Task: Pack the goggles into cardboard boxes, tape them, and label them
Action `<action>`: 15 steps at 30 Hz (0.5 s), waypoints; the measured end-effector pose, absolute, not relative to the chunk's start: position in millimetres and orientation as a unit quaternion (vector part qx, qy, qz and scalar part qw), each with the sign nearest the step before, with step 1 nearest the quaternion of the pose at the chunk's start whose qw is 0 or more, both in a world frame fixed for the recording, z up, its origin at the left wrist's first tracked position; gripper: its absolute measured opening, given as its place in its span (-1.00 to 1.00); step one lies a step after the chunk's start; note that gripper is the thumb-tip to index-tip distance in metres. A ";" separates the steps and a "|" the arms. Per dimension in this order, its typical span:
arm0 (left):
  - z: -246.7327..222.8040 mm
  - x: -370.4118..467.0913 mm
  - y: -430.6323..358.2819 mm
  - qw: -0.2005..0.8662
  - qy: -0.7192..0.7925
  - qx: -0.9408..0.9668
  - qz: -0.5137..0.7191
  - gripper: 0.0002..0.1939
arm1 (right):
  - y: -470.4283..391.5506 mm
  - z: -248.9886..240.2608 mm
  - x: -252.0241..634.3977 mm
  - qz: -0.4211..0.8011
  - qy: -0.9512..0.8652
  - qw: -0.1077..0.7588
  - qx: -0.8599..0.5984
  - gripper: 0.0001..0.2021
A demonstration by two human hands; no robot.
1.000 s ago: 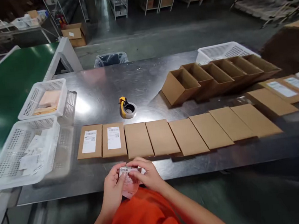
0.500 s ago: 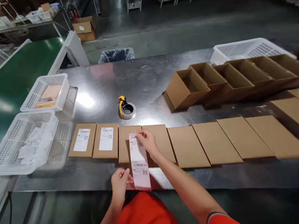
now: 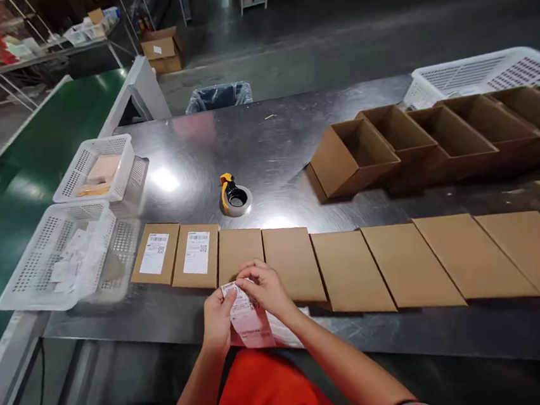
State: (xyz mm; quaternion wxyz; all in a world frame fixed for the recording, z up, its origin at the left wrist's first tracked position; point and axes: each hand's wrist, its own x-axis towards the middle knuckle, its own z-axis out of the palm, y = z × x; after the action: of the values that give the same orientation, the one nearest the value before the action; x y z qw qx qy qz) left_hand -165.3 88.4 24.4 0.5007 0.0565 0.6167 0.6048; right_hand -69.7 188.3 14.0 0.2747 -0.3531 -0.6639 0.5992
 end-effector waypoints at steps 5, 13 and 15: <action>0.6 -140.4 59.4 0.484 0.631 0.004 0.607 -0.55 | 229.1 -20.6 -91.7 0.524 -0.672 0.293 -0.434 -0.84; -34.2 -112.0 -26.7 0.536 0.661 0.003 0.525 -0.53 | 271.8 -53.2 -129.2 0.281 -0.766 0.249 -0.521 -0.77; -36.0 -107.1 -59.1 0.531 0.682 0.061 0.499 -0.51 | 259.3 -58.7 -126.3 0.245 -0.785 0.258 -0.507 -0.68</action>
State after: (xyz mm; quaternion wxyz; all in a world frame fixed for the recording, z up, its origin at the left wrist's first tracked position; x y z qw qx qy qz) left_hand -107.1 -59.1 -36.0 0.5310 0.0608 0.6822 0.4990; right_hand -126.3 259.3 -58.7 0.2582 -0.5071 -0.7850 0.2446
